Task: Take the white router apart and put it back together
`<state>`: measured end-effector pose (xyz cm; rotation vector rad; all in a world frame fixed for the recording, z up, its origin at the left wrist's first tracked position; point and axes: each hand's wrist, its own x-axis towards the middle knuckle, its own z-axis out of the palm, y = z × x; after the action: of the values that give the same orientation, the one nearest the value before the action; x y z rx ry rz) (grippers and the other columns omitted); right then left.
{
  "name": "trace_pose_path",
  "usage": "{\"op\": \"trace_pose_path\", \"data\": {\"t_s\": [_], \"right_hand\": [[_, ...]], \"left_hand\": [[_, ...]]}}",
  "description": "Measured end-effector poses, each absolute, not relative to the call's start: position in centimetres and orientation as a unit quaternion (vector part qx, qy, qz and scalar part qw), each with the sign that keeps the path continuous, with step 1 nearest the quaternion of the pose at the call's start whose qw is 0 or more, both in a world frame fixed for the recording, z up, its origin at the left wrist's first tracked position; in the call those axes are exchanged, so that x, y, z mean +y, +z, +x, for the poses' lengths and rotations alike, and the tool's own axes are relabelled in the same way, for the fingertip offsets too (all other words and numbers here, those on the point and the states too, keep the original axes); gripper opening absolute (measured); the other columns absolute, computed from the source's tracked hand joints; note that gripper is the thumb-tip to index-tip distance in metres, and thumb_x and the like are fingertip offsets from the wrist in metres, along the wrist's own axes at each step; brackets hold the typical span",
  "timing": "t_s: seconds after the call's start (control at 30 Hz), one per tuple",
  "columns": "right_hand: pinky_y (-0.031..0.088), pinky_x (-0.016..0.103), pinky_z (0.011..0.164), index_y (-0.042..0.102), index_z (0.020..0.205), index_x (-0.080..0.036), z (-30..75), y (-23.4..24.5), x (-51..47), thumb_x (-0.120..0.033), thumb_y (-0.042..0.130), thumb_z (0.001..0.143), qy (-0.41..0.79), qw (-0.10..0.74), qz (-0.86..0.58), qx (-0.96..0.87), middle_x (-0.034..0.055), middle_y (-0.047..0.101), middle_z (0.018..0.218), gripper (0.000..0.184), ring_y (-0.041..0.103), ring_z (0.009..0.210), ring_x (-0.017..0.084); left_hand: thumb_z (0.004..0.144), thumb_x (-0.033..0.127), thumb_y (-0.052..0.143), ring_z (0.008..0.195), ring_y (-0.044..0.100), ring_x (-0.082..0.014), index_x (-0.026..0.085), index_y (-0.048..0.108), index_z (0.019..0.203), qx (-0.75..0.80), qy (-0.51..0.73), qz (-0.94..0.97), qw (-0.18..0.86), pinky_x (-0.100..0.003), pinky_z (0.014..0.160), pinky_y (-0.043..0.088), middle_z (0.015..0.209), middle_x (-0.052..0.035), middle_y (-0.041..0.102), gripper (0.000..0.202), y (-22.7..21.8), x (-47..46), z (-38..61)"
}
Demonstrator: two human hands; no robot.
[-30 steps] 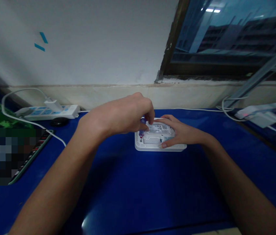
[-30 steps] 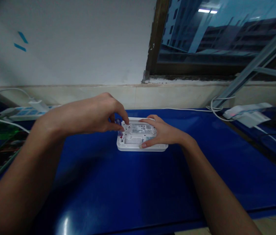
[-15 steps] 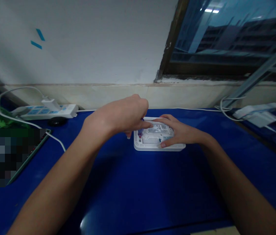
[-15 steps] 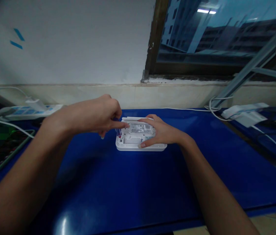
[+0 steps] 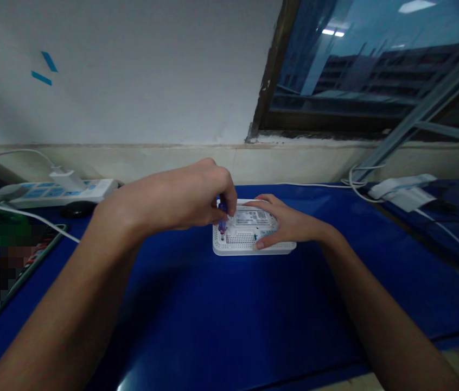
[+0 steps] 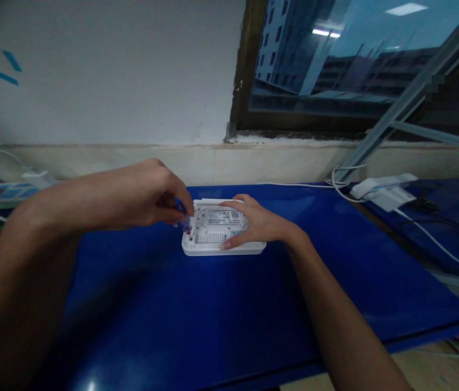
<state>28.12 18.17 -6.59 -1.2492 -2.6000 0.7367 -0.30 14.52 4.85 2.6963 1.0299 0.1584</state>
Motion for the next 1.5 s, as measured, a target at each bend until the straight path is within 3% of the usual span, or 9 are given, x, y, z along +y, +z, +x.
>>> {"op": "trace_pose_path", "data": {"t_s": [0.1, 0.27, 0.47, 0.63, 0.93, 1.13, 1.23, 1.33, 1.5], "right_hand": [[0.032, 0.051, 0.12, 0.043, 0.15, -0.034, 28.0, -6.5, 18.1, -0.07, 0.08, 0.061, 0.246, 0.078, -0.421, -0.869, 0.0071, 0.036, 0.149, 0.102, 0.035, 0.142, 0.036], [0.032, 0.053, 0.119, 0.043, 0.15, -0.035, 27.9, -6.4, 18.0, -0.07, 0.08, 0.061, 0.247, 0.078, -0.418, -0.87, 0.0072, 0.037, 0.147, 0.102, 0.036, 0.141, 0.036], [0.032, 0.052, 0.119, 0.04, 0.151, -0.036, 28.1, -6.7, 18.1, -0.071, 0.08, 0.061, 0.248, 0.075, -0.427, -0.866, 0.0063, 0.033, 0.151, 0.104, 0.034, 0.142, 0.036], [0.029, 0.051, 0.121, 0.043, 0.149, -0.036, 28.1, -6.7, 18.2, -0.07, 0.081, 0.061, 0.251, 0.08, -0.415, -0.871, 0.0061, 0.035, 0.15, 0.101, 0.032, 0.143, 0.035], [0.032, 0.051, 0.12, 0.042, 0.151, -0.034, 27.9, -6.3, 17.9, -0.069, 0.081, 0.061, 0.25, 0.08, -0.416, -0.871, 0.0074, 0.036, 0.15, 0.104, 0.035, 0.142, 0.035], [0.03, 0.05, 0.121, 0.041, 0.151, -0.034, 28.0, -6.4, 18.0, -0.07, 0.08, 0.062, 0.25, 0.078, -0.414, -0.872, 0.0069, 0.035, 0.15, 0.103, 0.034, 0.143, 0.034], [0.03, 0.049, 0.121, 0.042, 0.151, -0.034, 28.0, -6.5, 18.0, -0.07, 0.08, 0.061, 0.252, 0.075, -0.42, -0.868, 0.0072, 0.035, 0.15, 0.104, 0.034, 0.143, 0.034], [0.032, 0.05, 0.12, 0.042, 0.15, -0.034, 28.0, -6.4, 18.0, -0.07, 0.08, 0.061, 0.256, 0.074, -0.425, -0.865, 0.0068, 0.034, 0.151, 0.103, 0.034, 0.143, 0.035], [0.031, 0.05, 0.12, 0.041, 0.151, -0.034, 28.0, -6.4, 18.0, -0.071, 0.08, 0.06, 0.256, 0.069, -0.436, -0.86, 0.0071, 0.033, 0.152, 0.106, 0.033, 0.144, 0.035]], "left_hand": [[0.085, 0.031, 0.069, 0.047, 0.054, -0.0102, 0.022, 0.079, 0.083, 0.393, 0.038, 0.913, 0.107, -0.024, 0.05, 0.034, 0.063, 0.0, 0.07, 0.014, 4.8, 14.5, 0.4], [0.095, 0.049, 0.057, 0.045, 0.052, -0.0121, 0.016, 0.077, 0.074, 0.425, 0.034, 0.903, 0.043, -0.026, 0.051, 0.034, 0.054, -0.0038, 0.065, 0.044, 4.8, 14.5, 1.4], [0.083, 0.042, 0.074, 0.063, 0.064, -0.0138, 0.027, 0.077, 0.109, 0.372, 0.061, 0.925, 0.05, -0.024, 0.057, 0.04, 0.084, -0.0014, 0.076, 0.03, 5.1, 14.3, 0.3], [0.081, 0.018, 0.066, 0.068, 0.066, -0.0126, 0.031, 0.079, 0.099, 0.377, 0.04, 0.919, 0.107, -0.021, 0.06, 0.042, 0.086, 0.0024, 0.076, 0.026, 5.5, 13.7, -0.7], [0.084, 0.047, 0.07, 0.058, 0.061, -0.015, 0.027, 0.079, 0.1, 0.418, 0.031, 0.906, 0.065, -0.026, 0.056, 0.038, 0.078, -0.0022, 0.074, 0.027, 5.4, 14.0, -0.1], [0.083, 0.028, 0.068, 0.071, 0.067, -0.0159, 0.031, 0.078, 0.106, 0.392, 0.039, 0.913, 0.11, -0.024, 0.064, 0.043, 0.093, -0.0008, 0.077, 0.025, 5.4, 13.7, -0.7], [0.085, 0.042, 0.069, 0.06, 0.062, -0.016, 0.026, 0.08, 0.092, 0.42, 0.022, 0.903, 0.087, -0.026, 0.058, 0.04, 0.076, -0.0026, 0.074, 0.021, 5.4, 13.9, -0.2], [0.078, 0.053, 0.075, 0.063, 0.063, -0.0175, 0.026, 0.079, 0.099, 0.422, 0.036, 0.903, 0.066, -0.027, 0.058, 0.04, 0.078, -0.0032, 0.074, 0.034, 5.4, 14.0, 0.0], [0.081, 0.03, 0.073, 0.08, 0.068, -0.017, 0.033, 0.075, 0.113, 0.364, 0.057, 0.924, 0.103, -0.024, 0.065, 0.044, 0.096, -0.0006, 0.075, 0.033, 5.2, 13.8, -0.3]]}}
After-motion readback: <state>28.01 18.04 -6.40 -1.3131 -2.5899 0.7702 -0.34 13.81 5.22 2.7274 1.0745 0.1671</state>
